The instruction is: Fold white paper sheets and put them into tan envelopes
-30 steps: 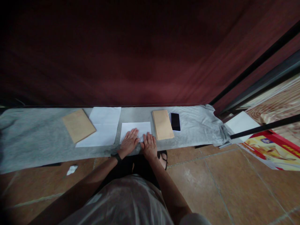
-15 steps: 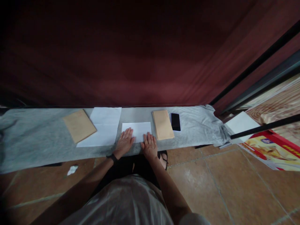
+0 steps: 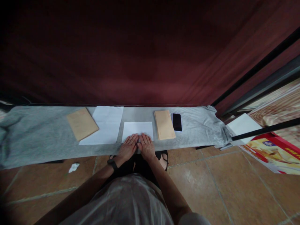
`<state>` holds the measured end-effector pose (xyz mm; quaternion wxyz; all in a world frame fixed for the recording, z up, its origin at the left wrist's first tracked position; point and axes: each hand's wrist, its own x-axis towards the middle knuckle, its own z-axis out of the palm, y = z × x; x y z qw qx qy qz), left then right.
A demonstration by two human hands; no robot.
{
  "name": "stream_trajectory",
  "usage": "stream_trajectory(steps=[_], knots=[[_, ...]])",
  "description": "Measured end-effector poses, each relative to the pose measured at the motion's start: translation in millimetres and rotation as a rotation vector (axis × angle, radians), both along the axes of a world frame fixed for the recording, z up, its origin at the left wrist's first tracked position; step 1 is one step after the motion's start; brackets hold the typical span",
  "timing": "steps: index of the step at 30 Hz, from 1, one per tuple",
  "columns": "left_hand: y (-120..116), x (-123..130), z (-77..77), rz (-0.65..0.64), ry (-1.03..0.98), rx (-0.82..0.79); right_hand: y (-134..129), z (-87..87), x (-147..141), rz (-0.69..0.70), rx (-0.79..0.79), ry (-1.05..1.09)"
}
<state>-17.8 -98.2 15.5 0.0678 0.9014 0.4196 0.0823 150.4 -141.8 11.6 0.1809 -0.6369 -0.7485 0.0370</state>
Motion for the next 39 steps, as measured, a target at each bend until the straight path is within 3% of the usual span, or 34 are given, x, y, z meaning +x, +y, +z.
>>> stream_trajectory(steps=[3, 9, 25, 35, 39], knots=[[-0.2, 0.0, 1.5, -0.007, 0.017, -0.005, 1.2, 0.6, -8.3, 0.064, -0.02, 0.025], [-0.4, -2.5, 3.8, -0.014, 0.025, 0.008, -0.7, -1.4, -8.0, 0.035, -0.014, 0.009], [-10.7, -23.7, 0.5, 0.181, 0.007, 0.046, -11.4, -7.3, 15.1, -0.112, 0.035, -0.055], [-20.1, -24.2, -0.3, 0.312, -0.037, 0.068, -21.1, -13.6, 24.8, -0.181, 0.082, -0.044], [-19.1, -21.7, 1.5, 0.305, -0.05, 0.086, -19.1, -13.1, 24.6, -0.195, 0.082, -0.034]])
